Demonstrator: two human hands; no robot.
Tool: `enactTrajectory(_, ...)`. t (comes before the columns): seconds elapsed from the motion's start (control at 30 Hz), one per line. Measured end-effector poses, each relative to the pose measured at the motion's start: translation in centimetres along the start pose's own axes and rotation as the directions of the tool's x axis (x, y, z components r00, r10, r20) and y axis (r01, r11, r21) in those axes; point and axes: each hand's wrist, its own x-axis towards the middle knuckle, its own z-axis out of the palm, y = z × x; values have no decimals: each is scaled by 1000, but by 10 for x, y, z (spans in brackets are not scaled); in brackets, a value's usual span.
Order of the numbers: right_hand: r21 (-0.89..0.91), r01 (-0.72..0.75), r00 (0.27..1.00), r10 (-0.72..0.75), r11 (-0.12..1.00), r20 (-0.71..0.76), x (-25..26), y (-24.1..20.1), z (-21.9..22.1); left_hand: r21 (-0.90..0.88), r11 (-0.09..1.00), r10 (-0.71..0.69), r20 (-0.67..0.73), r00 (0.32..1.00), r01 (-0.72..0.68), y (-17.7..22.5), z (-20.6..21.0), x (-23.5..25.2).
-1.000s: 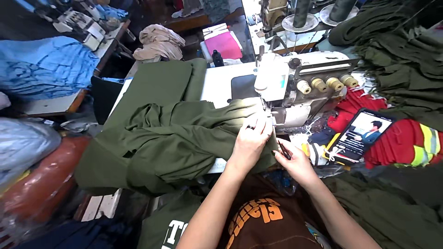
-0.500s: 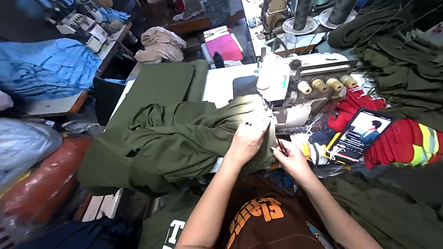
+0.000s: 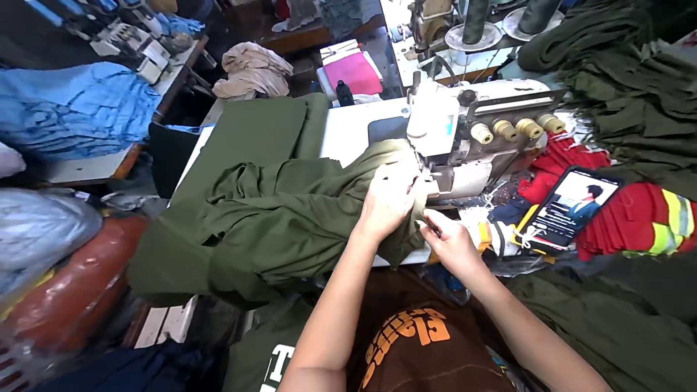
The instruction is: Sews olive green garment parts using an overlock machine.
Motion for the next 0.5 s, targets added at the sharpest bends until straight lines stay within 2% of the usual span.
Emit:
enactTrajectory(0.07, -135, 67, 997, -72, 989, -35, 12, -7, 4, 10, 991, -132, 109, 985, 132, -2, -4, 8)
enactTrajectory(0.17, -186, 92, 992, -106, 978, -68, 26, -4, 6, 38, 961, -276, 150, 949, 273, -1, -6, 10)
enactTrajectory(0.27, -146, 75, 997, -74, 986, 17, 19, 9, 3, 17, 913, -408, 19, 913, 408, 17, 0, -11)
enactTrajectory(0.33, -124, 53, 994, -40, 991, 106, 6, 21, 0, -108, 856, -511, -37, 859, 505, 39, 6, -38)
enactTrajectory(0.43, -68, -7, 985, 18, 998, 173, -6, 42, -10, -364, 807, -548, -170, 819, 464, 51, 7, -74)
enactTrajectory(0.5, -50, -36, 987, 43, 998, 152, -7, 48, -23, -327, 840, -528, -310, 791, 432, 45, -7, -74)
